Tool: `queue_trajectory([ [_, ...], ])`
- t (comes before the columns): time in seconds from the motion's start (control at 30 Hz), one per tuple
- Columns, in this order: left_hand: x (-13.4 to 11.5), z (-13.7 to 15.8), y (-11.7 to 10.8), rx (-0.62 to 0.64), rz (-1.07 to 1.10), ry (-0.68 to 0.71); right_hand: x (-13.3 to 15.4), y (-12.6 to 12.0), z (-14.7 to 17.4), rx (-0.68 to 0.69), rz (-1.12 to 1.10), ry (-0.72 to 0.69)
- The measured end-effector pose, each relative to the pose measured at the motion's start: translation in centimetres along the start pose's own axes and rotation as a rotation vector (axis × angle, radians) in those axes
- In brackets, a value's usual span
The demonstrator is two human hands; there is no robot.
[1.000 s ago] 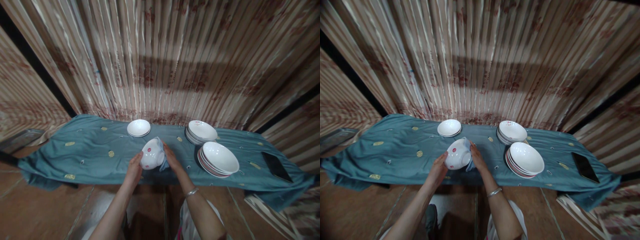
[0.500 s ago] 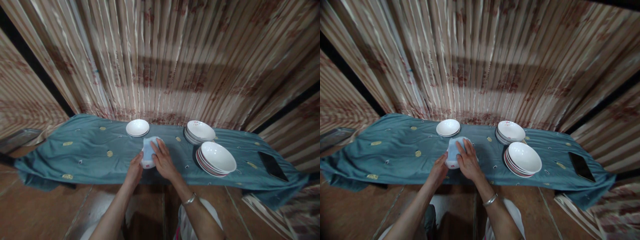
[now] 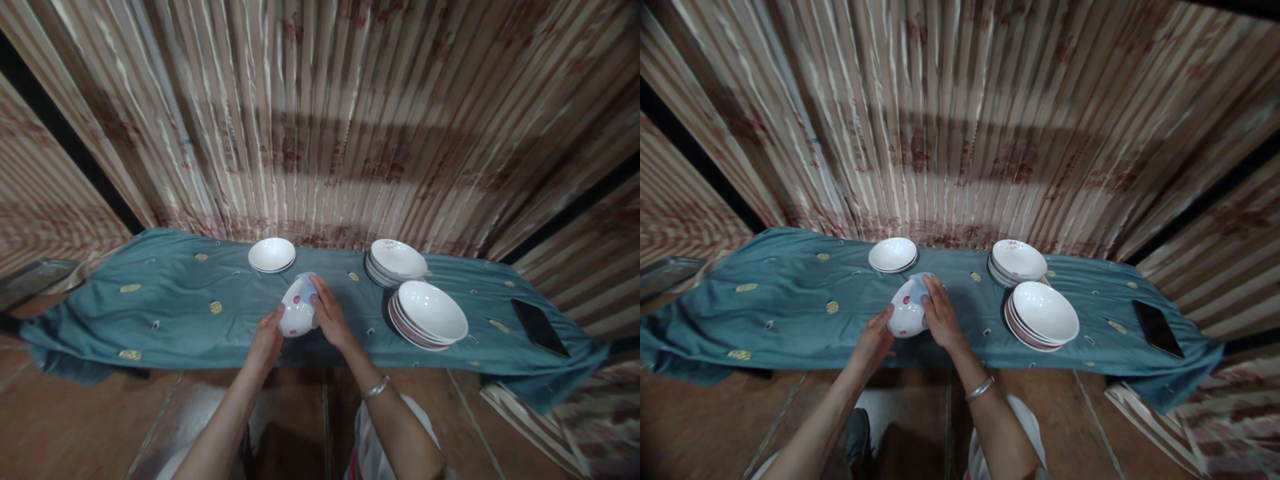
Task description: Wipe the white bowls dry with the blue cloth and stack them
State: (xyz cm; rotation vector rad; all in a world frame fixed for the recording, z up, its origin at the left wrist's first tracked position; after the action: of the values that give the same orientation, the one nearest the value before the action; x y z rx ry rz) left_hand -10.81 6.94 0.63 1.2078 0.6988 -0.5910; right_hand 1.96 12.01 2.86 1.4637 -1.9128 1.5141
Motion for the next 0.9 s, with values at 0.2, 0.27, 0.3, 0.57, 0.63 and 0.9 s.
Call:
queue_trajectory([
  [0.2,0.1,-0.2,-0.8,-0.033,0.028,0.007,-4.2,1.1,-0.3,-0.059,-0.226,0.155],
  [0.27,0.3,-0.3,-1.2,-0.052,0.061,-0.006,-4.8,2.0,0.1,-0.058,-0.233,0.183],
  [0.3,0.4,-0.4,-1.4,-0.057,0.080,-0.018,-5.0,2.5,0.3,-0.055,-0.216,0.197],
  [0.57,1.5,-1.2,-3.4,-0.162,0.218,-0.155,-4.0,5.1,2.4,-0.026,-0.145,0.212],
  [0.63,1.7,-1.4,-3.7,-0.186,0.249,-0.170,-3.7,5.5,3.1,-0.012,-0.125,0.213],
  [0.9,1.1,-1.6,-3.4,-0.190,0.312,-0.114,-1.1,7.3,6.5,0.065,0.077,0.130],
])
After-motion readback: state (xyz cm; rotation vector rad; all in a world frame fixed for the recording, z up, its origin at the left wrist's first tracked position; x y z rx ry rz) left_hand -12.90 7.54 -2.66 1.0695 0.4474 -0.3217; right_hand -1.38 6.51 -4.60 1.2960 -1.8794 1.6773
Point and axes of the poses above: each hand's wrist, its own z-axis away from the middle knuckle, its own y-axis out of the palm, x = y × z, the point moved 8 cm from there along -z, towards the middle knuckle, and after that the axes turned 2 degrees about x, right-handed, at the moved point
